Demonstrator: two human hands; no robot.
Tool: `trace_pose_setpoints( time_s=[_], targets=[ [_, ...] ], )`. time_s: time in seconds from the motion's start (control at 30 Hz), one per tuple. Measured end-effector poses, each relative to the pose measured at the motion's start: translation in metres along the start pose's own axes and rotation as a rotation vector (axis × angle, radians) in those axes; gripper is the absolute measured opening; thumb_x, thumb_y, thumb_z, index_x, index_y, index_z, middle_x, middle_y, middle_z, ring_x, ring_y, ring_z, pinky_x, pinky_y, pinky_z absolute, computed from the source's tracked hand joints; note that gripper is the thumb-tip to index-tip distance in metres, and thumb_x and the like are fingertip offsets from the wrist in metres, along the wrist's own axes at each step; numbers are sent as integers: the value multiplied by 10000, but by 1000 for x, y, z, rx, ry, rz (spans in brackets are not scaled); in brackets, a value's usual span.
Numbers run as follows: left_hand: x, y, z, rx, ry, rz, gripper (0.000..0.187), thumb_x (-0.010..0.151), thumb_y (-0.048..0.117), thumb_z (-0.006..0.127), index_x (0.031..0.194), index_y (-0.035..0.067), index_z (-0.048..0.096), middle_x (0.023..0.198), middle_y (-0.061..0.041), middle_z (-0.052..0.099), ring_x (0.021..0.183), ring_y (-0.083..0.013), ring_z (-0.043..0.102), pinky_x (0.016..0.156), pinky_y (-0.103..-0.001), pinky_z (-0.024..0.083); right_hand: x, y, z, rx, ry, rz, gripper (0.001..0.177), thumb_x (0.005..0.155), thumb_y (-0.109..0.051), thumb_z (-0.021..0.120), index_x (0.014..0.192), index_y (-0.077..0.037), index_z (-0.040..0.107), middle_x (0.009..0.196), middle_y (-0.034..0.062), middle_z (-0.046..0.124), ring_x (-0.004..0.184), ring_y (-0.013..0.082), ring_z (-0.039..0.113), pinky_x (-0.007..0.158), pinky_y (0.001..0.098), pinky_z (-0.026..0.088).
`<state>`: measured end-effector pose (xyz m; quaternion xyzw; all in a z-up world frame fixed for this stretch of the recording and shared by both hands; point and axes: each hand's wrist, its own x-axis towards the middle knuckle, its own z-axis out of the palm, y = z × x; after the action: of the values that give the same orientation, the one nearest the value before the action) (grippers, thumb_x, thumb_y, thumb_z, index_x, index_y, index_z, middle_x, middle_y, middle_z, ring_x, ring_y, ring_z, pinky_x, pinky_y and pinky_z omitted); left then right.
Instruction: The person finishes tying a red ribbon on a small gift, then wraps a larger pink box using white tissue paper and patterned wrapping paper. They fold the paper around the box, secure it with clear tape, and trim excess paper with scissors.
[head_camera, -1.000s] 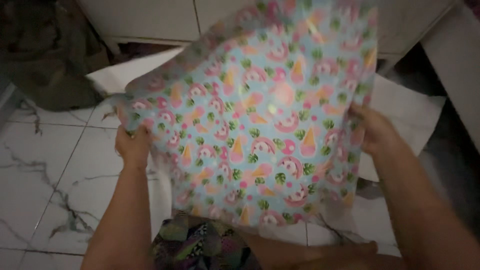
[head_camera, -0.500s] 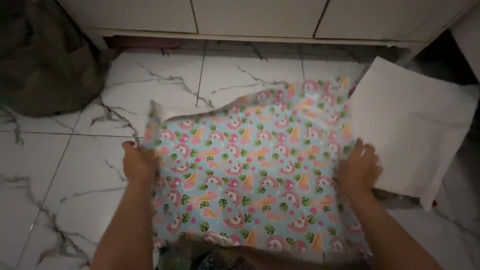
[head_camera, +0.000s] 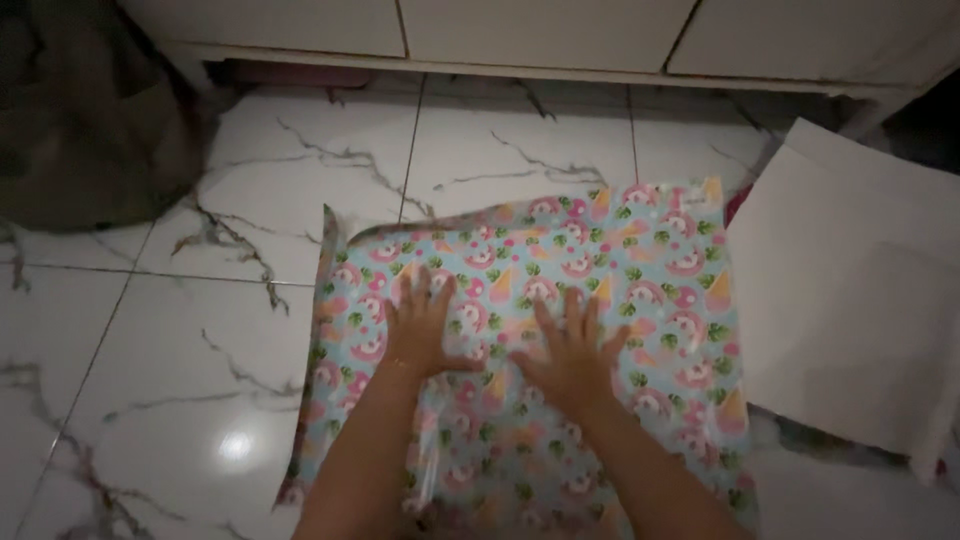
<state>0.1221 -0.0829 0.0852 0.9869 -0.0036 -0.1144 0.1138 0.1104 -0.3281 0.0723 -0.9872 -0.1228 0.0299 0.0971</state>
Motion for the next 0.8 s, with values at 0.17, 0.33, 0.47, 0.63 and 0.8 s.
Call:
trace_pose_setpoints(
  time_s=[0.17,0.33,0.47,0.63,0.8],
  targets=[
    [17,-30,12,-103,205,-88,885,829,711,684,1532,257,397,1527,-147,411,1409,-348,403,1146,-660,291,-12,6,9,-66,-105,12,904,833,-807,508,1590,-419,203,1703,107,26,1533,417,14,1074,817,0],
    [73,-63,25,35,371,-111,688,968,658,503,1569,334,416,1564,-149,440,1415,-391,433,1117,-626,365,-15,5,14,-66,-55,11,916,810,-800,523,1607,-436,258,1706,89,70,1521,415,49,1051,834,19],
    [112,-67,5,-24,283,-154,694,949,652,438,1572,373,315,1644,-116,242,1465,-506,184,1038,-790,157,-17,7,17,-28,72,-40,869,814,-792,542,1561,-415,309,1664,104,108,1506,424,82,1029,841,39],
    [130,-64,-29,15,-72,-407,752,898,683,468,1581,431,279,1695,-72,181,1534,-444,147,1155,-770,63,-15,10,20,-25,92,-54,879,810,-789,558,1559,-397,317,1676,120,114,1518,426,80,1009,847,21],
    [129,-35,-15,154,168,-388,686,941,531,523,1569,307,365,1691,-146,197,1506,-529,149,1115,-813,43,-17,14,25,26,89,-53,860,820,-780,561,1550,-394,321,1661,124,123,1501,432,72,1020,843,6]
  ],
)
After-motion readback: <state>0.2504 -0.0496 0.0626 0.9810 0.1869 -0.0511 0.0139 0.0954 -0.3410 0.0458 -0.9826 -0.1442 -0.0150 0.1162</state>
